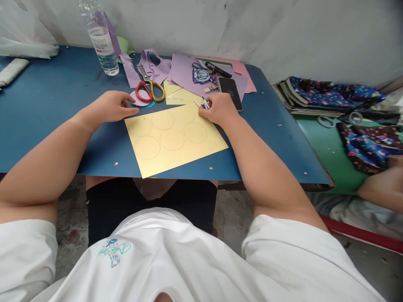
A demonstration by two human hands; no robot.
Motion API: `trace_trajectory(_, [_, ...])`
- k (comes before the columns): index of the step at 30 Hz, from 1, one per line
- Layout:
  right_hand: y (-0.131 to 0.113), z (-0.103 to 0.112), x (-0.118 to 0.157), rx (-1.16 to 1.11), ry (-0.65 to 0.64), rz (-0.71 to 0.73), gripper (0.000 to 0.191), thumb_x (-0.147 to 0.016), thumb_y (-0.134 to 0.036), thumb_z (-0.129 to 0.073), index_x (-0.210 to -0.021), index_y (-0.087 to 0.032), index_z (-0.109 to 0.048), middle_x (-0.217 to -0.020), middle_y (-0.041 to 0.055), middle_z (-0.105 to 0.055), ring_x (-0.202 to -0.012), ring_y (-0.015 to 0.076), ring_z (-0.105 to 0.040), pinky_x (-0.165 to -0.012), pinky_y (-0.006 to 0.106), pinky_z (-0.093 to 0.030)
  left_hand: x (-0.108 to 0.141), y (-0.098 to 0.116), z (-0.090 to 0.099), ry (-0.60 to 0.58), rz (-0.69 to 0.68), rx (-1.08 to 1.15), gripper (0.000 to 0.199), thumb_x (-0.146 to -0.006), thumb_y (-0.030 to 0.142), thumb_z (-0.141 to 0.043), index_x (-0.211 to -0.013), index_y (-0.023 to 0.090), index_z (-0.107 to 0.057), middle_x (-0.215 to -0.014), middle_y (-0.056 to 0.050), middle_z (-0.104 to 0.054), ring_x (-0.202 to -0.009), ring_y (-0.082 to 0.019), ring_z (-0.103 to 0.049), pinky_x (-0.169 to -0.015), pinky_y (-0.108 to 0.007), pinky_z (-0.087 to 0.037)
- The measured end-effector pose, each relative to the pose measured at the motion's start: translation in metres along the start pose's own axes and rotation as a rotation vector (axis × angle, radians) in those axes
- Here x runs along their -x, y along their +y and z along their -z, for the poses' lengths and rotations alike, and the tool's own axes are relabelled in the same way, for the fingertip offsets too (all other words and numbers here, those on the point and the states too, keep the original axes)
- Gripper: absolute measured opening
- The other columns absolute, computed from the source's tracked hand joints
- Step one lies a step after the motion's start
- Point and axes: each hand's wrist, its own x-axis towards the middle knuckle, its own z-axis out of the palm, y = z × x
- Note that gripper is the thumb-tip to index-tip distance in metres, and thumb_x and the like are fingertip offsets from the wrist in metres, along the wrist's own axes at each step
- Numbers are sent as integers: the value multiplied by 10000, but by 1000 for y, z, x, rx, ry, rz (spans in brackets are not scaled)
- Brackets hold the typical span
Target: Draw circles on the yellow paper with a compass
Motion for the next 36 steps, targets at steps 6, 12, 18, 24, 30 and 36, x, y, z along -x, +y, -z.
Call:
trace_trajectory(6, [-16, 17, 13, -72, 49, 5, 124, -1048, -402, -757, -1033, -286, -798, -1121, 198, -811, -1188, 461, -772, -1181, 672, -637, -1, -8, 0, 49, -25, 67, 769, -1125, 682, -701, -1671, 147, -785, -1483, -114, -853, -1199, -236, -688, -1204, -406, -577])
trace_trajectory(12, [-82, 24, 4, -147, 34, 181, 170, -1081, -429, -774, -1190, -322, -849, -1258, 138, -839, -1287, 397, -766, -1214, 562, -638, -2, -6, -6, 30, -96, 329, 766, -1203, 786, -578, -1642, 189, -771, -1496, -80, -869, -1227, -184, -762, -1111, -393, -627])
trace_trajectory(18, [-176, -2, -38, -37, -28, 419, 248, -1152, -440, -727, -1243, -216, -779, -1407, 177, -793, -1301, 387, -719, -1151, 507, -587, -8, -11, -7, 41, -80, 513, 720, -1221, 655, -588, -1735, 153, -619, -1641, -95, -818, -1319, -120, -779, -1147, -383, -634])
trace_trajectory(24, [-201, -31, -74, -60, -70, 463, 270, -1132, -501, -757, -1130, -232, -764, -1371, 129, -785, -1290, 339, -686, -1113, 476, -537, -15, -28, -4, 101, -5, 430, 895, -1089, 715, -700, -1746, 115, -606, -1602, -111, -847, -1266, -138, -775, -1154, -426, -623])
trace_trajectory(30, [-199, -58, -86, -207, -58, 456, 231, -1099, -491, -784, -1115, -261, -777, -1370, 121, -808, -1313, 322, -687, -1194, 462, -537, -25, -42, -8, 171, -82, 240, 819, -1036, 653, -693, -1637, 99, -742, -1496, -69, -854, -1174, -127, -703, -1174, -370, -586])
trace_trajectory(36, [-183, -66, -111, -313, 30, 230, 172, -1156, -398, -682, -1101, -249, -750, -1220, 150, -809, -1247, 361, -732, -1194, 514, -602, -50, -50, -23, 228, -167, 102, 514, -969, 397, -794, -1388, 129, -921, -1350, -138, -858, -1154, -265, -734, -1233, -448, -574])
